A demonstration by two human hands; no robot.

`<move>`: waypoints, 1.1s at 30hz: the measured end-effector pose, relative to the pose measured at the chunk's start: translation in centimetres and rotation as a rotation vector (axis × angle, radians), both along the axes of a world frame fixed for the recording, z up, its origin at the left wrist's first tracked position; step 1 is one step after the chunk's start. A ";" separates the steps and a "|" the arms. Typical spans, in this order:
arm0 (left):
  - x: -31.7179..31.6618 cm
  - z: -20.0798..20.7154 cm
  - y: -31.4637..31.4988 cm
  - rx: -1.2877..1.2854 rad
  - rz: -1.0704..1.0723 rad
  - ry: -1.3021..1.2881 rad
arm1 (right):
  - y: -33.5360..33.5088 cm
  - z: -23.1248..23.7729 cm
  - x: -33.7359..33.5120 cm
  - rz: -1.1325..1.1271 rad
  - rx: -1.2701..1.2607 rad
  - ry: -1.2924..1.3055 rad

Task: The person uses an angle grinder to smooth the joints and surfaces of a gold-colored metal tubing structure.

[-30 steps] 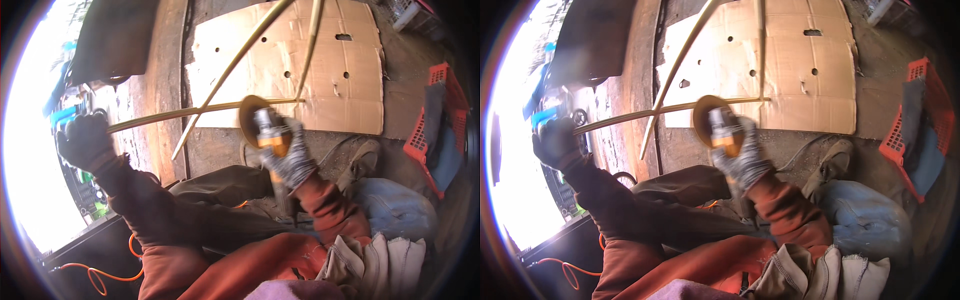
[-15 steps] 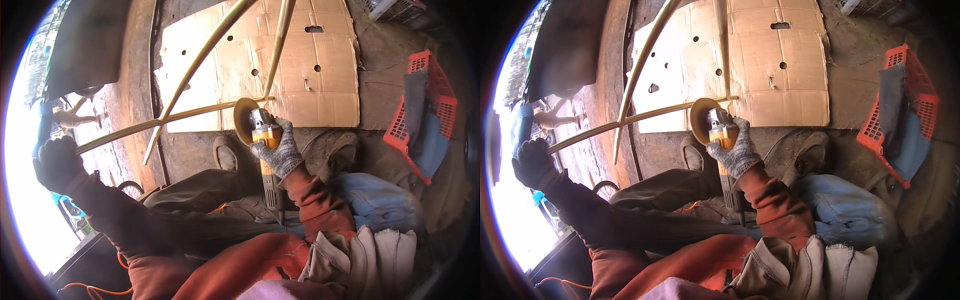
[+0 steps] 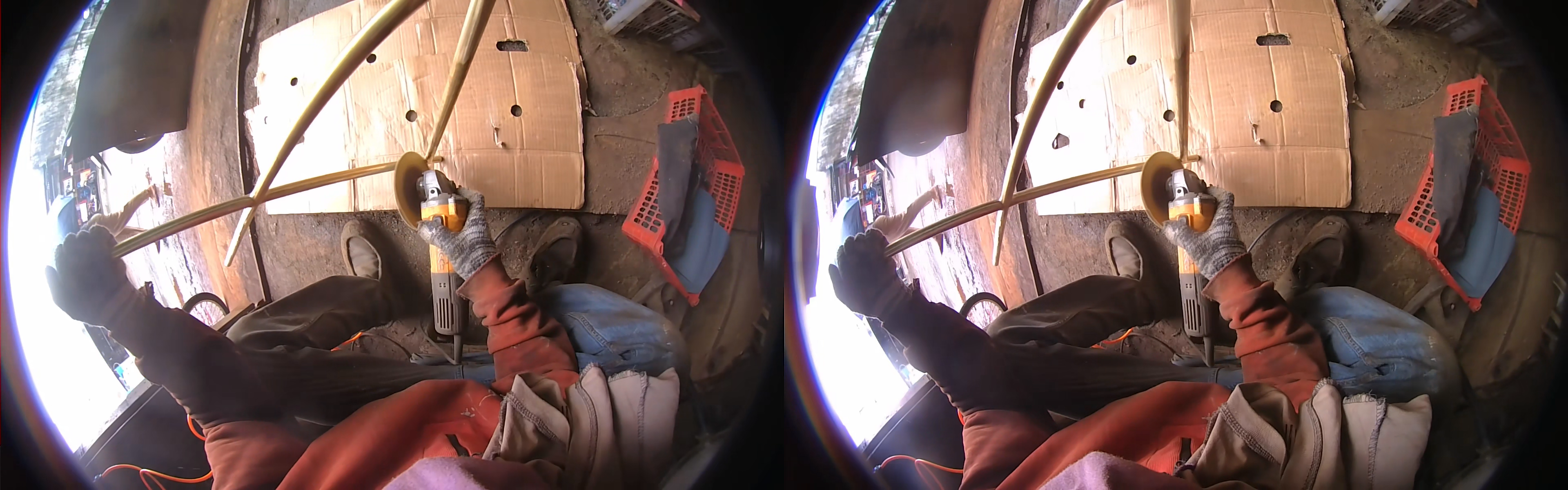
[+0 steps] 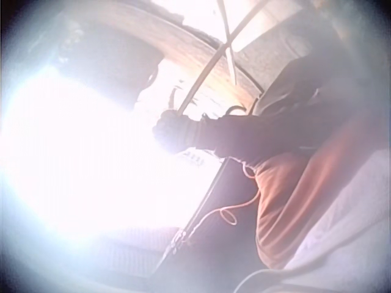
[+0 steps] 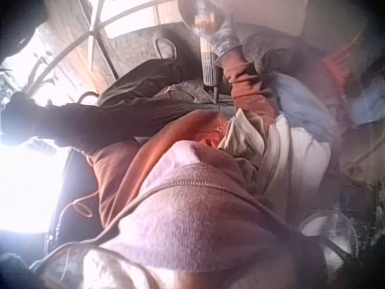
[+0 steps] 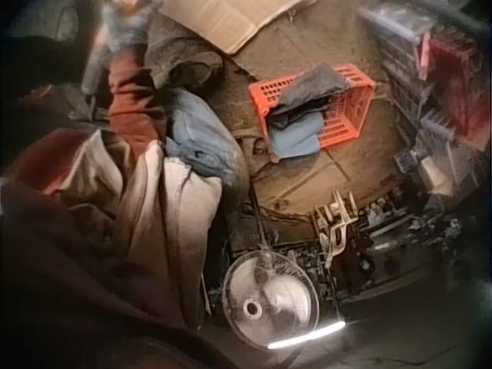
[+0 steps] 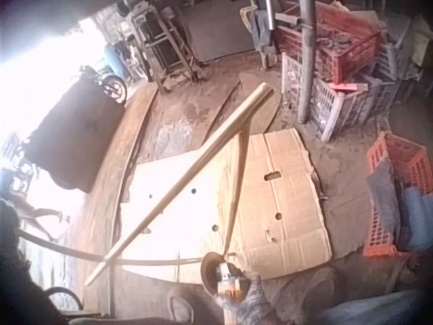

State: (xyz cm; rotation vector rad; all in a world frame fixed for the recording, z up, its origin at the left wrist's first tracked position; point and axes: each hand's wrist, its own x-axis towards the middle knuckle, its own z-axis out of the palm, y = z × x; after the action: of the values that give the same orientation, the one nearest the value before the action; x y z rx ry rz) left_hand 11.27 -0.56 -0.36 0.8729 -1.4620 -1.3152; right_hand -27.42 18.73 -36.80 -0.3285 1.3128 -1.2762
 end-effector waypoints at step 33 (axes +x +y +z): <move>6.9 0.5 -2.6 -0.509 0.414 -1.347 | 0.0 1.5 1.5 0.017 -0.106 0.084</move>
State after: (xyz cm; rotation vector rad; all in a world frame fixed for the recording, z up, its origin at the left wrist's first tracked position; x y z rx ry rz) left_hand 18.19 -3.19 0.19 1.6903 -2.2385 0.1492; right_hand -25.88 18.71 -35.33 -0.4716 1.3130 -1.3328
